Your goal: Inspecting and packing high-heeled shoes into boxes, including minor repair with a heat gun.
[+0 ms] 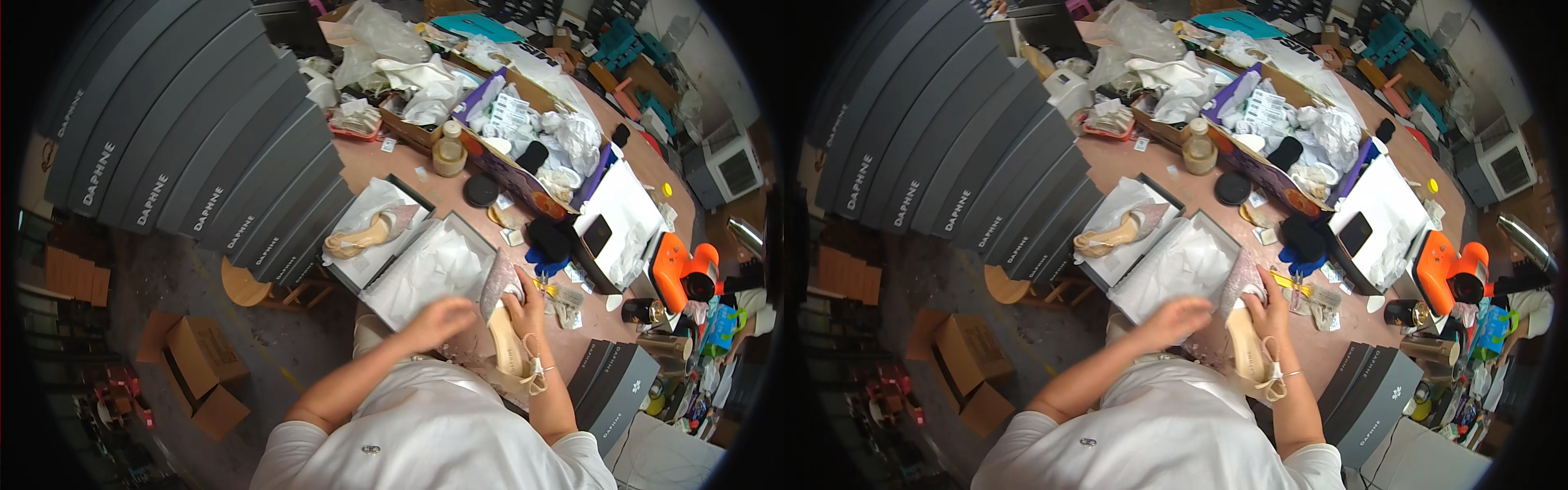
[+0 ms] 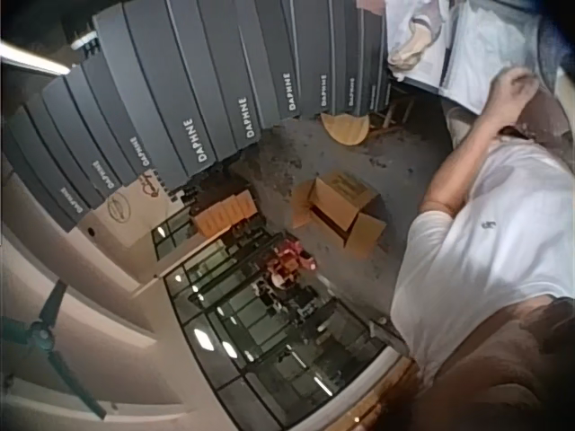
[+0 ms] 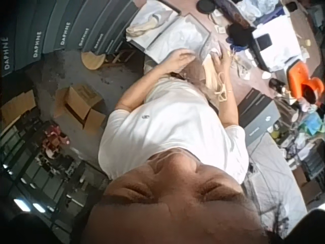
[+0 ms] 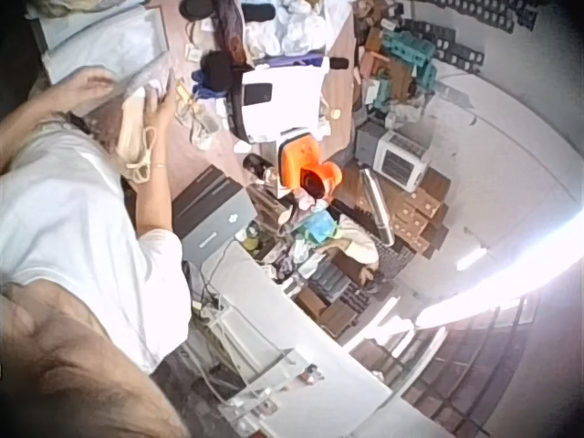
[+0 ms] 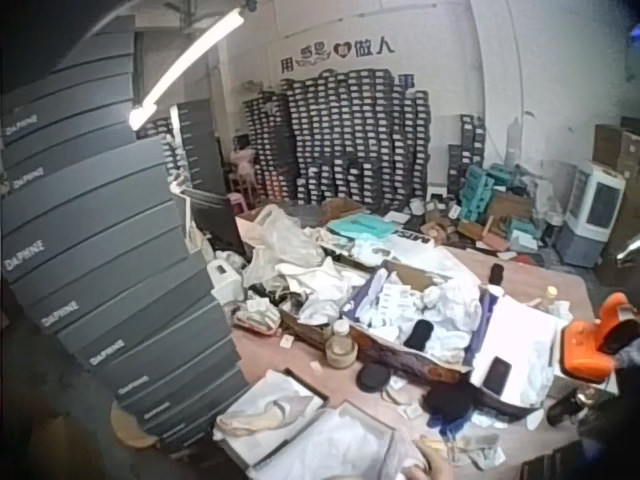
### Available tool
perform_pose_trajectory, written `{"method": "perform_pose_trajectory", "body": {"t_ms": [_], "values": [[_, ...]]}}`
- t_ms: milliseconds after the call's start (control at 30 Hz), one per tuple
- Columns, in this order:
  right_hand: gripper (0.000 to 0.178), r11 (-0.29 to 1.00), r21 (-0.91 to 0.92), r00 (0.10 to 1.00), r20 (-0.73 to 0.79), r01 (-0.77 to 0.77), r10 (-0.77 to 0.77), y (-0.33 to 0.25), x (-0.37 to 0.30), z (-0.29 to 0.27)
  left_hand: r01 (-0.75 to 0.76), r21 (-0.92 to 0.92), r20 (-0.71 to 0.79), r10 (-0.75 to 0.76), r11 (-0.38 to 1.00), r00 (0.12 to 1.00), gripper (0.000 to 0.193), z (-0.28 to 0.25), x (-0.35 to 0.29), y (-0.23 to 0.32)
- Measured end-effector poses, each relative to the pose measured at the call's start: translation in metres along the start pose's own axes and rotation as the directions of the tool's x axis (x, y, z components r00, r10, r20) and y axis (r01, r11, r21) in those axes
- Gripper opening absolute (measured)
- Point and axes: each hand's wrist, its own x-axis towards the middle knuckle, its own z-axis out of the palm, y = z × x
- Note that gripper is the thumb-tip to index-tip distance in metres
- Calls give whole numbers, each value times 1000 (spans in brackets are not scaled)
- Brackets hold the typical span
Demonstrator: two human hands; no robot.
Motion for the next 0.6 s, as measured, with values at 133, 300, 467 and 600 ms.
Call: {"method": "perform_pose_trajectory", "body": {"t_ms": [133,300,467,600], "values": [[57,941,-287,983,-88,-182,163,83,-30,-19,61,802,-313,331,594,890,33,-157,54,-2],[56,841,-509,981,-142,-185,131,96,-52,-25,285,956,-233,-417,65,879,51,-220,77,-49],[72,637,-718,873,87,-280,481,21,-82,-33,214,939,-293,-298,-270,908,64,-188,87,-86],[80,370,-926,876,121,-69,466,76,-106,13,255,945,-294,-192,-205,936,56,-222,80,-114]]}}
